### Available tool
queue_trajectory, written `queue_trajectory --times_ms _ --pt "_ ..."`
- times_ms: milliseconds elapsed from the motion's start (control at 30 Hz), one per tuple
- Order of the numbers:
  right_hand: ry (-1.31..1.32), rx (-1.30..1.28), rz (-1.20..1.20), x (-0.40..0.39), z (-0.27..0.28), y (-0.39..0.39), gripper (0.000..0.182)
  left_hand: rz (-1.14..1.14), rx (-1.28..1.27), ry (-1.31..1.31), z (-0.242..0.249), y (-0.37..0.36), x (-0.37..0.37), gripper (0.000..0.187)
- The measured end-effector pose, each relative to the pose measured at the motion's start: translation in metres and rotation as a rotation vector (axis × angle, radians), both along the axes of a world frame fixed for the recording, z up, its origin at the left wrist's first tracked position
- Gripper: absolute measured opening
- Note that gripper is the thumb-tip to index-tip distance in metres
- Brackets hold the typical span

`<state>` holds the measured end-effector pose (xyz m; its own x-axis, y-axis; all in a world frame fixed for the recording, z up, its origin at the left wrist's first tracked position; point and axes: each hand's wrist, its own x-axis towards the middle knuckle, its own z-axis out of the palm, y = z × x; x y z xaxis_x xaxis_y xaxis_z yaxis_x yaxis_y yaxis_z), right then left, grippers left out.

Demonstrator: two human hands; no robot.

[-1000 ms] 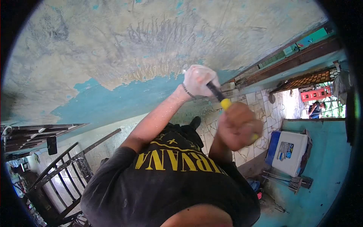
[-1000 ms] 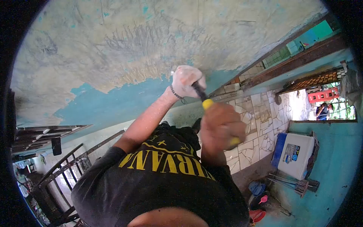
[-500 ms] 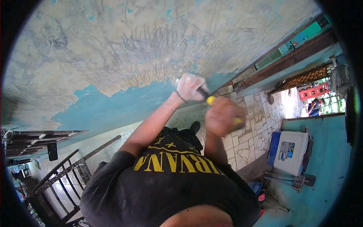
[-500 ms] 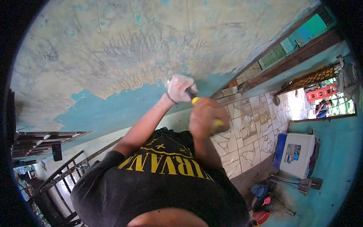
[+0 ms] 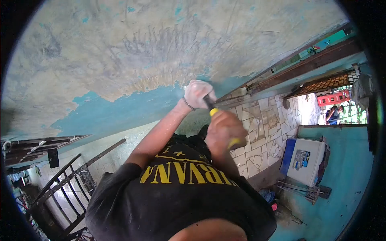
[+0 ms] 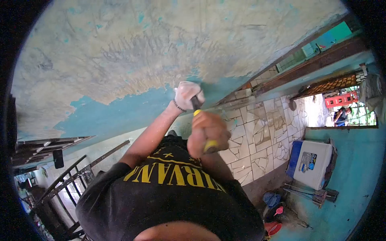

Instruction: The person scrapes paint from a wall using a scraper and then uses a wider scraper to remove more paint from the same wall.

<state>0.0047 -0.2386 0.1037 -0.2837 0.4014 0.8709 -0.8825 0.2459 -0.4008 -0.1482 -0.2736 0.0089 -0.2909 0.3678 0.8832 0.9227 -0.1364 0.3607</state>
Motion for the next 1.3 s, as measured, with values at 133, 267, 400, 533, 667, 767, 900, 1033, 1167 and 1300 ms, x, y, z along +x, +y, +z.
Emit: queue_trajectory --times_ms 133,267,400,533,667,767,900,1033,1167,1300 --pt "-0.101 -0.058 -0.03 0.017 0.007 0.009 0.019 -0.031 -0.055 -0.051 0.005 -0.001 0.015 0.023" --pt "0.019 -0.255 0.085 0.038 0.051 0.008 0.022 -0.048 0.0 -0.006 0.056 -0.002 0.023 0.019" --pt "-0.034 -0.095 0.057 0.013 0.012 -0.004 0.023 -0.008 0.013 0.048 0.028 -0.001 0.009 0.025" --pt "-0.057 -0.102 0.037 0.023 0.009 -0.001 0.021 0.016 0.029 0.032 0.023 0.0 0.023 0.022" --pt "-0.016 -0.174 0.056 0.046 0.052 0.005 0.03 -0.029 -0.024 0.018 0.054 -0.005 0.028 0.022" --pt "-0.026 -0.059 -0.042 0.028 0.024 0.001 0.028 -0.026 -0.02 -0.048 0.046 -0.005 0.016 0.025" --pt "0.033 -0.008 -0.068 0.008 -0.019 -0.008 0.016 0.015 0.007 -0.018 0.0 -0.002 0.013 0.027" --pt "0.029 -0.095 0.034 0.035 0.017 0.008 0.015 0.002 -0.025 -0.014 0.037 -0.002 0.025 0.025" --pt "0.068 -0.152 0.003 0.037 0.026 -0.005 0.016 -0.118 0.069 0.031 0.075 -0.011 0.03 0.026" --pt "0.049 -0.009 -0.111 0.005 -0.02 -0.021 0.015 -0.008 -0.017 -0.053 -0.005 -0.016 0.015 0.029"
